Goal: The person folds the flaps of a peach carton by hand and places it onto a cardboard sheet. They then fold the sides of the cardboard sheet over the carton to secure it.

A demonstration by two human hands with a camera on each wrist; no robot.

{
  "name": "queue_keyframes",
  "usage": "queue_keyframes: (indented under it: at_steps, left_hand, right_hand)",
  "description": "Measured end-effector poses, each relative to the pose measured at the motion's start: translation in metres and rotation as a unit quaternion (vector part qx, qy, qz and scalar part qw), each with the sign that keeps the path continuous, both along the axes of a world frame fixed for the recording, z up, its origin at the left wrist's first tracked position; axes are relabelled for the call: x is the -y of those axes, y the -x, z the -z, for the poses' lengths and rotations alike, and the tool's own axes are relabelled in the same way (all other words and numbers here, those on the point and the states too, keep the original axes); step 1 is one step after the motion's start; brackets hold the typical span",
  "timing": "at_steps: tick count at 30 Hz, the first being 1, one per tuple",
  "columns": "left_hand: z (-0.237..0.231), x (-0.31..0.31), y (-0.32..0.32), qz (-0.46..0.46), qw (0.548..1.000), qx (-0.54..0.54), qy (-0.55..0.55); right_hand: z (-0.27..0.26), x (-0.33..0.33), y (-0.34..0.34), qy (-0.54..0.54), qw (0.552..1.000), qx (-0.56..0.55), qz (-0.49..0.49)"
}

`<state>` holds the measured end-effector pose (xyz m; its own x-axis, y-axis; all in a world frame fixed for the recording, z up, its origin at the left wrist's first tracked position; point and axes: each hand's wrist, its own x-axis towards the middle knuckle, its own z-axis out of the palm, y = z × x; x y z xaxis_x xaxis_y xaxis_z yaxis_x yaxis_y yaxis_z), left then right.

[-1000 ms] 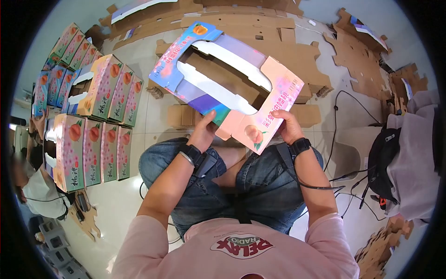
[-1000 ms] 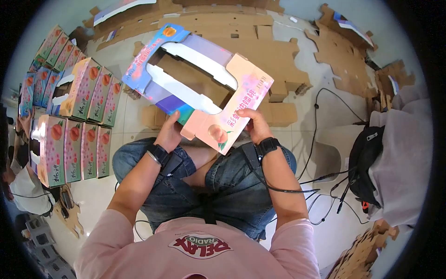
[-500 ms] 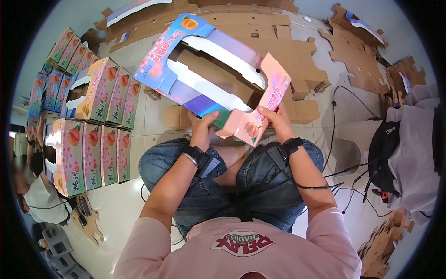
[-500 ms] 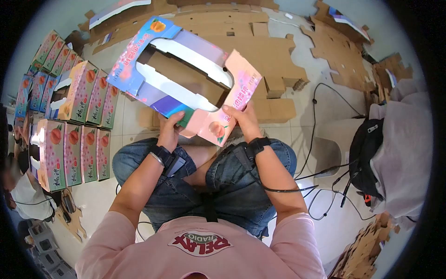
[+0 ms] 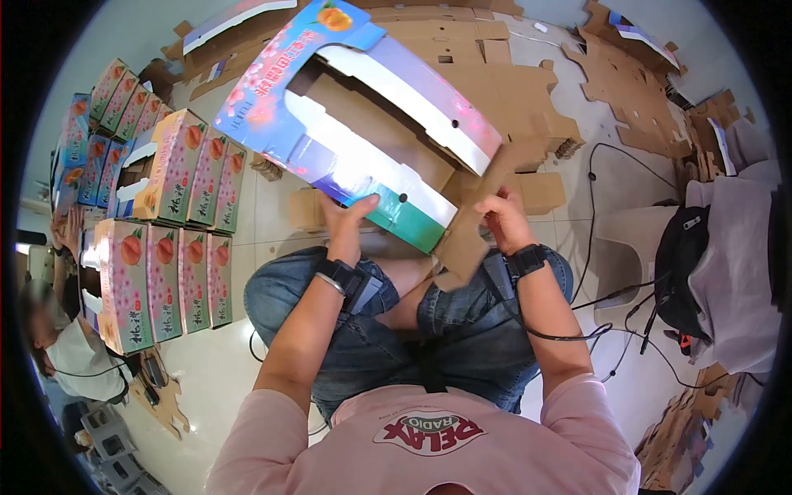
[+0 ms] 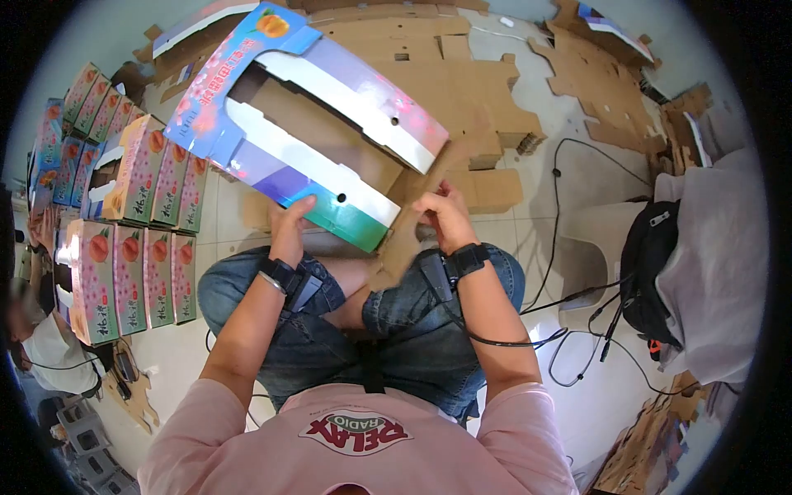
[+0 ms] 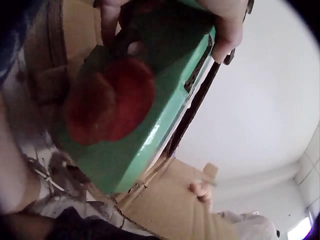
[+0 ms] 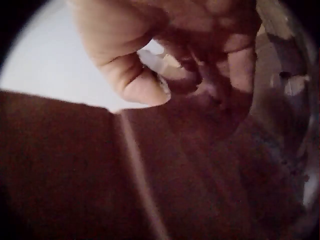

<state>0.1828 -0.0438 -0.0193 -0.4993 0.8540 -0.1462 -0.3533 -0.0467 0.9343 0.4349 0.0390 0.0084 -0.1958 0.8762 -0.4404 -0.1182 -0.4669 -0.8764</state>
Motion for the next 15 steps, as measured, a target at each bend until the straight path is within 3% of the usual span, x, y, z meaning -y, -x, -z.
queue_keyframes:
  at_steps: [2, 3, 4, 6, 8, 15]
  left_hand:
    - [-0.001, 0.002, 0.008, 0.004, 1.0, 0.016, -0.002]
    - [0.002, 0.003, 0.013, -0.004, 0.997, 0.074, 0.0]
    - [0.003, 0.004, 0.018, -0.011, 0.991, 0.131, 0.002]
    - [-0.005, 0.008, 0.022, -0.023, 0.992, 0.121, -0.009]
    - [-0.016, 0.011, 0.024, -0.031, 0.983, 0.182, -0.011]
    - [-0.01, 0.007, 0.028, -0.065, 0.981, 0.182, 0.024]
  right_hand:
    - [-0.009, 0.001, -0.006, -0.013, 0.989, -0.144, -0.021]
    - [-0.004, -0.003, -0.01, -0.014, 0.98, -0.196, -0.039]
    - [-0.004, -0.004, -0.009, -0.014, 0.98, -0.196, -0.039]
    - [-0.004, -0.005, -0.007, -0.032, 0.962, -0.263, -0.064]
    - [-0.01, -0.005, -0.004, -0.03, 0.953, -0.29, -0.079]
    - [-0.003, -0.014, -0.01, -0.022, 0.953, -0.281, -0.115]
